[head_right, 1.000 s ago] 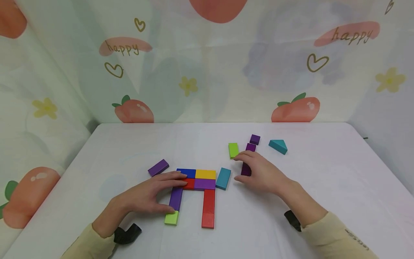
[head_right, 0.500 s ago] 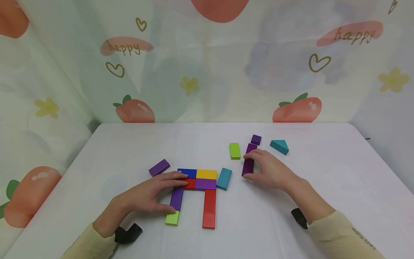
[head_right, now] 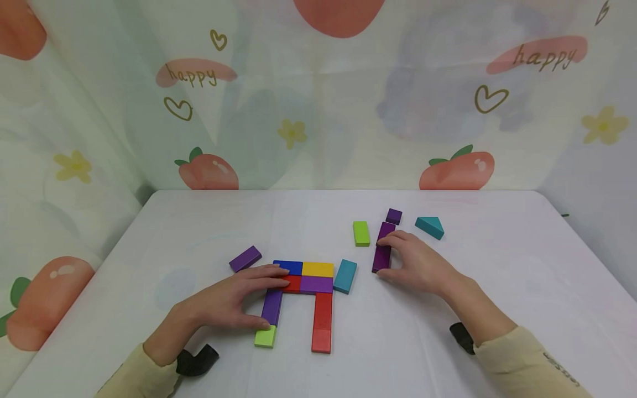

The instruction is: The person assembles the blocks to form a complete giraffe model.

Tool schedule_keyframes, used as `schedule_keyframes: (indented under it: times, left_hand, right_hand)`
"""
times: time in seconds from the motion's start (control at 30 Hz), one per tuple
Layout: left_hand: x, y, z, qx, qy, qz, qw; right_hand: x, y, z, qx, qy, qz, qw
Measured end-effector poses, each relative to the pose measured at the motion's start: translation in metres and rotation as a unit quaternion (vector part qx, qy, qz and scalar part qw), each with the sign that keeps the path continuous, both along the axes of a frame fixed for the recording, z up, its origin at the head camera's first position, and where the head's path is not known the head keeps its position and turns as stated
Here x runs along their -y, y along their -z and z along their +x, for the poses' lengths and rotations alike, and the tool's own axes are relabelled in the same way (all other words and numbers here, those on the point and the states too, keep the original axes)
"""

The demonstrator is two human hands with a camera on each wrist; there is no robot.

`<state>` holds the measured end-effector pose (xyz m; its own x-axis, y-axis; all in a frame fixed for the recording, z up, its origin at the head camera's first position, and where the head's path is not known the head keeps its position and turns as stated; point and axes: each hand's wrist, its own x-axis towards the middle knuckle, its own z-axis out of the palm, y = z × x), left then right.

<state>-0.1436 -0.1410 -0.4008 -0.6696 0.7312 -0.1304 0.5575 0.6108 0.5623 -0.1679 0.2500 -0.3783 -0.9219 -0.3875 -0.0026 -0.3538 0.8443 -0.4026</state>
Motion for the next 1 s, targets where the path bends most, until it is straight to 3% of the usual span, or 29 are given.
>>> schedule_keyframes:
  times: [0.57, 1.0]
  left_hand:
    - [0.000, 0.001, -0.001, -0.002, 0.003, 0.000, 1.0000]
    - [0.002, 0.001, -0.001, -0.005, 0.007, 0.008, 0.9999]
  right_hand:
    - [0.004, 0.003, -0.002, -0.008, 0.004, 0.020, 0.9998]
    - [0.015, -0.001, -0.007, 0.001, -0.021, -0.005, 0.9998]
